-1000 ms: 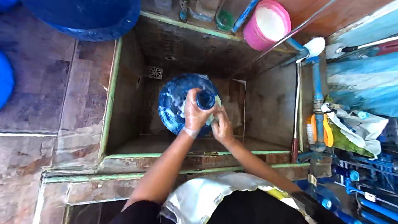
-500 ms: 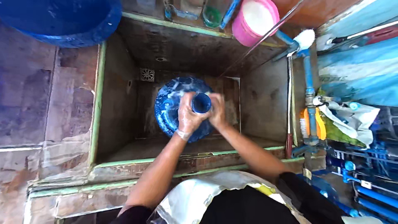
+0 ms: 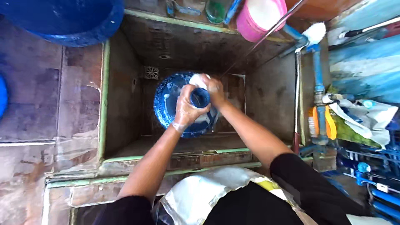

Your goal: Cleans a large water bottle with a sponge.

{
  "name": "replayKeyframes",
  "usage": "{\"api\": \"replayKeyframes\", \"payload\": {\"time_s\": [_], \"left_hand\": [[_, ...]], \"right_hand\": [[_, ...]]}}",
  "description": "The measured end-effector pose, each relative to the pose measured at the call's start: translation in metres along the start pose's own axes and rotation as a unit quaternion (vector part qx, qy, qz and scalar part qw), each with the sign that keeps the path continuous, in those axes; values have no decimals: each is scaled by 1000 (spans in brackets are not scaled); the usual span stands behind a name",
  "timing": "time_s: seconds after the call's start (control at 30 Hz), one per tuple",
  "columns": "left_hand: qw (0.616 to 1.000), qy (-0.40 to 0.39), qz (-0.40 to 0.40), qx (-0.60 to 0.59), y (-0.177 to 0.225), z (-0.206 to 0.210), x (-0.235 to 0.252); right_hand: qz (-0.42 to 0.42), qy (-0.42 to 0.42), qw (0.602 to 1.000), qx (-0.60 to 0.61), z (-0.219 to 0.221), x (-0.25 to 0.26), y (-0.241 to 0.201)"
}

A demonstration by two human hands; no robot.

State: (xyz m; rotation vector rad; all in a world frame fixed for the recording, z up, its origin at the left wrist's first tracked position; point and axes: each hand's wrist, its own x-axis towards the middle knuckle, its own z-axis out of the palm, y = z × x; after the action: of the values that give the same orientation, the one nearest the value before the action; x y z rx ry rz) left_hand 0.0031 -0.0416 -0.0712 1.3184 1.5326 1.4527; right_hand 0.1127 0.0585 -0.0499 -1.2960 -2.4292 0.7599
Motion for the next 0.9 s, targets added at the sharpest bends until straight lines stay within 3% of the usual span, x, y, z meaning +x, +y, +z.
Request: {"api": "replayKeyframes", "payload": {"time_s": [0.07,0.13,0.2,0.27,0.33,0.37,0.47,0.57,0.6,0.67,0.77,0.9], "left_hand": [[990,-137,-6,10,6,-23,12],[976,-210,-54,30,12,-54,14],[985,-160,-54,26,8,-68,0],[998,-41,-36,16,1,-43,-18],[997,62,-31,22,-7,-8,-31],[998,59,-27,27,-7,-2,-27],[997,-67,37,30,-1,-1,-12],[977,-210,15,32,4,-36,-3],[978,-206,-20,19,4,-51,-8],[992,-107,-64,-18,1,-58,-25],[994,69,-71,-34,-3,-19,-41],[995,52,-85,-5,21,6,6]], "right_hand": [[-33,34,999,-7,10,34,2],[-68,50,996,-18,15,15,4],[-127,96,987,-3,21,-38,12],[-133,126,982,36,27,-73,20],[-93,91,990,58,24,-73,18],[-64,58,995,59,18,-57,14],[1,-35,999,26,11,20,10],[-14,-32,997,74,22,50,18],[-37,-13,996,81,26,34,19],[-104,47,987,109,32,-15,24],[-121,73,979,145,39,-69,34],[-12,41,987,157,12,-28,43]]}}
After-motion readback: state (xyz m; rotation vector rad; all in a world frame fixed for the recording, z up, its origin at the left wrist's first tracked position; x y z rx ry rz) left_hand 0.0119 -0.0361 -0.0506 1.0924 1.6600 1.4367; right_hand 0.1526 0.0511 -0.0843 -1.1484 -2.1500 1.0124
